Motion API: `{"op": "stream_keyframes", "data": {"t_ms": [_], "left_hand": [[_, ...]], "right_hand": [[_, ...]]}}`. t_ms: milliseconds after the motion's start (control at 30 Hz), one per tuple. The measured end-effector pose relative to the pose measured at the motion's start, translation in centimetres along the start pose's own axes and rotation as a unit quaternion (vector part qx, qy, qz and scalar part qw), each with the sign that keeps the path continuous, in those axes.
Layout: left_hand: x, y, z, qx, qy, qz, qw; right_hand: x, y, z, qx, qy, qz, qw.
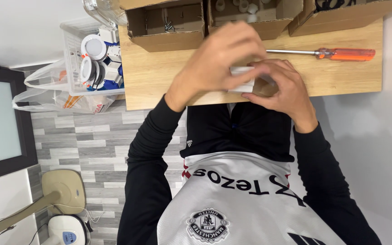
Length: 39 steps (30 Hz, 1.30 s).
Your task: Disassembling electrical sockets and plugs using a screwdriver on a workbench
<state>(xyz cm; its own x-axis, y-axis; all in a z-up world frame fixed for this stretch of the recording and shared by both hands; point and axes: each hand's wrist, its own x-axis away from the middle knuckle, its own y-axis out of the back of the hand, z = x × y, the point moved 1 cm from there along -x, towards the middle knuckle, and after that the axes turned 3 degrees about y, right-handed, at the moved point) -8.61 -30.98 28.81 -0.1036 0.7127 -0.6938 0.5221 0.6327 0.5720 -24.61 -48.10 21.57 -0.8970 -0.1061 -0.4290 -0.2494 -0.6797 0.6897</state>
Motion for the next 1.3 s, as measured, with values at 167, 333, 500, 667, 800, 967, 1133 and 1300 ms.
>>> {"op": "stream_keyframes", "data": {"t_ms": [167, 333, 500, 667, 800, 967, 1133, 1300], "left_hand": [[1.3, -1.2, -0.9, 0.059, 0.037, 0.113, 0.991], [3.3, -0.5, -0.6, 0.067, 0.108, 0.165, 0.978], [5.1, 0.5, -0.5, 0.041, 0.12, 0.137, 0.982], [7.9, 1.5, -0.4, -0.03, 0.158, 0.135, 0.978], [8.5, 2.9, -2.4, -0.041, 0.201, 0.125, 0.971], [11.2, 0.8, -2.0, -0.024, 0.234, 0.064, 0.97], [12.5, -3.0, -1.5, -0.034, 0.256, -0.008, 0.966], [11.5, -5.5, -1.7, -0.018, 0.244, -0.068, 0.967]], "right_hand": [[1.3, 0.3, -1.4, 0.011, 0.053, -0.034, 0.998], [4.0, 5.1, -4.3, 0.12, 0.062, -0.068, 0.988], [6.3, 9.3, -6.7, 0.309, 0.006, -0.053, 0.95], [7.8, 9.2, -8.2, 0.317, 0.003, -0.05, 0.947], [9.4, 9.5, -8.6, 0.257, -0.021, -0.062, 0.964], [11.7, 9.4, -7.1, 0.111, -0.087, -0.1, 0.985], [15.7, 7.4, -6.7, -0.088, -0.127, -0.21, 0.966], [18.6, 6.4, -5.6, -0.295, -0.225, -0.279, 0.886]]}}
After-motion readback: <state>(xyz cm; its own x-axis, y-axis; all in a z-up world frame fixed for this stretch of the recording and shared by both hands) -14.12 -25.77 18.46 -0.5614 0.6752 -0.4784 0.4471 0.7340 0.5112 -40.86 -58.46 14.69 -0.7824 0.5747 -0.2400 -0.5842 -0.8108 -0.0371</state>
